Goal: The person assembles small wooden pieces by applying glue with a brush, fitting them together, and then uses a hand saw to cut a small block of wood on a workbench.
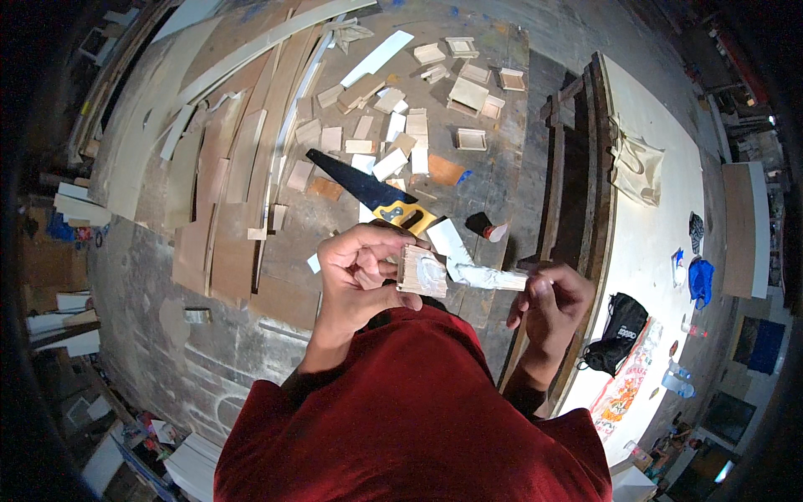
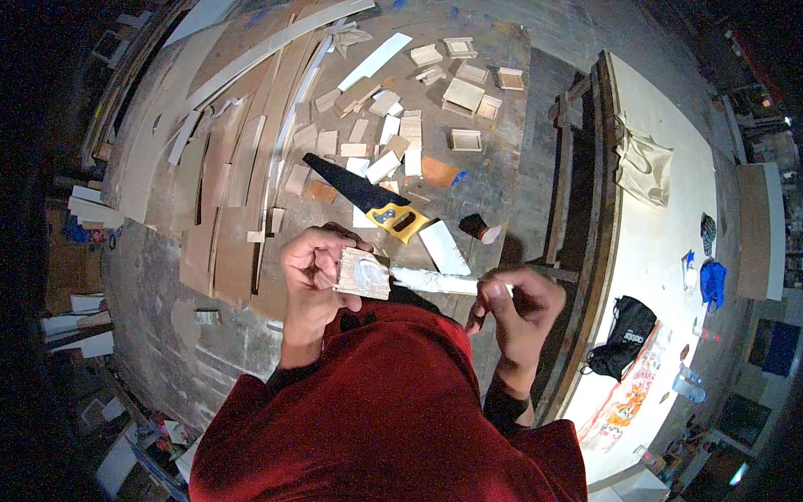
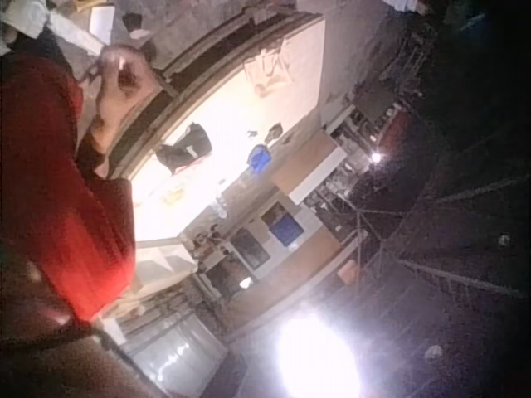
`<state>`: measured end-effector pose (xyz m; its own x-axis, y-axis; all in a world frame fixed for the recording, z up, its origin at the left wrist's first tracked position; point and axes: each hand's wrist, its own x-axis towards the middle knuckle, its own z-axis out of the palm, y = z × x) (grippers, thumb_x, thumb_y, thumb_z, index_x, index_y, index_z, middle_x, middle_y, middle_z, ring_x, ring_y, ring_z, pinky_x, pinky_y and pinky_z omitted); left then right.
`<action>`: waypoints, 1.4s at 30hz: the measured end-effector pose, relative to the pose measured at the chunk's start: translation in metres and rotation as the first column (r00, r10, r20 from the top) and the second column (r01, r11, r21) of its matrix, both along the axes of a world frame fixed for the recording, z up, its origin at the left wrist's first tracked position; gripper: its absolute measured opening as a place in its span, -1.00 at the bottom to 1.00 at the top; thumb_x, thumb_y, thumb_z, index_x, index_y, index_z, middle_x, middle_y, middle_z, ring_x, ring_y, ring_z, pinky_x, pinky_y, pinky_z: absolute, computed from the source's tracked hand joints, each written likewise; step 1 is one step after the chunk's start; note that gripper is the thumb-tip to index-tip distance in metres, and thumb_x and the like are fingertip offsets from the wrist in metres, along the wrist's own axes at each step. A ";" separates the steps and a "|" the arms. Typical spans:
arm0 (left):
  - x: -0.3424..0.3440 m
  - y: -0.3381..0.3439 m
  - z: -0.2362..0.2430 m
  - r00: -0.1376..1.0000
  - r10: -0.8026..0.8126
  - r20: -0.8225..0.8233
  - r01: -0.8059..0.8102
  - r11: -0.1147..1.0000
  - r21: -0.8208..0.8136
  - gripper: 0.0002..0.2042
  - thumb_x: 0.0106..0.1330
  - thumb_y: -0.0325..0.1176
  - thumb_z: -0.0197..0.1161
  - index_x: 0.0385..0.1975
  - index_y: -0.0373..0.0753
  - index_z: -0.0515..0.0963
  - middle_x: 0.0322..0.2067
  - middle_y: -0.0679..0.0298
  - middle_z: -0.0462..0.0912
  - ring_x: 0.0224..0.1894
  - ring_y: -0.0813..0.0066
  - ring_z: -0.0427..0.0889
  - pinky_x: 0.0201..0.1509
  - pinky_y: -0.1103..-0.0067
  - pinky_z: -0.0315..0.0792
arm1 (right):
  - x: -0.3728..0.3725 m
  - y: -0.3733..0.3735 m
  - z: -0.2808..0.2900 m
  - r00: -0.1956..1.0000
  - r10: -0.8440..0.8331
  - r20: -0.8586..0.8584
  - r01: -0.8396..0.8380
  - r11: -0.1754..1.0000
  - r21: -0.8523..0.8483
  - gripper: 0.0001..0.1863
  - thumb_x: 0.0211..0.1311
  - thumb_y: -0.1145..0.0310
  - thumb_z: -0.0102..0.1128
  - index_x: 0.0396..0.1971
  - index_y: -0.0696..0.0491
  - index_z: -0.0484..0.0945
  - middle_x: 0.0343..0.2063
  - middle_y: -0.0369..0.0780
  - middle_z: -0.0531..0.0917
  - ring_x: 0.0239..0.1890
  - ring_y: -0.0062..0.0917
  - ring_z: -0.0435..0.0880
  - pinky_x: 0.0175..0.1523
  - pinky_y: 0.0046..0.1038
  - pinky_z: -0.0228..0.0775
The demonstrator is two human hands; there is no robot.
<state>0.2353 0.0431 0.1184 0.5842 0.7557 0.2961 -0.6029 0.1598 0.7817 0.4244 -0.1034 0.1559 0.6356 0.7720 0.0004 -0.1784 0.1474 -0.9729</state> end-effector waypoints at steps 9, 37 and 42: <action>0.001 -0.004 0.003 0.998 0.054 -0.031 -0.057 0.995 -0.079 -0.47 -0.06 -0.63 0.54 -0.04 -0.44 0.47 -0.13 -0.03 0.66 -0.13 0.29 0.71 -0.26 0.50 0.70 | -0.003 -0.005 -0.003 0.624 0.041 0.781 -0.124 0.991 0.047 -0.67 -0.18 0.38 0.54 -0.29 0.07 0.77 -0.43 -0.18 0.70 -0.45 -0.45 0.70 -0.35 -0.51 0.53; 0.013 -0.016 -0.006 0.985 0.147 0.089 -0.126 0.970 -0.208 -0.52 -0.01 -0.60 0.52 -0.05 -0.43 0.50 -0.22 0.05 0.69 -0.15 0.32 0.72 -0.37 0.63 0.69 | -0.007 -0.001 -0.034 0.978 0.018 0.206 -0.061 0.977 0.204 -0.83 0.06 0.52 0.43 -0.30 0.21 0.74 -0.35 -0.14 0.67 -0.42 -0.54 0.65 -0.34 -0.54 0.45; 0.009 -0.017 -0.010 0.985 0.153 0.081 -0.130 0.963 -0.237 -0.53 0.03 -0.58 0.51 -0.04 -0.43 0.49 -0.22 0.02 0.68 -0.18 0.31 0.73 -0.39 0.62 0.69 | -0.008 0.003 -0.034 0.919 0.082 0.387 -0.141 0.982 0.128 -0.81 0.06 0.56 0.40 -0.27 0.20 0.73 -0.34 -0.07 0.67 -0.47 -0.50 0.65 -0.38 -0.53 0.45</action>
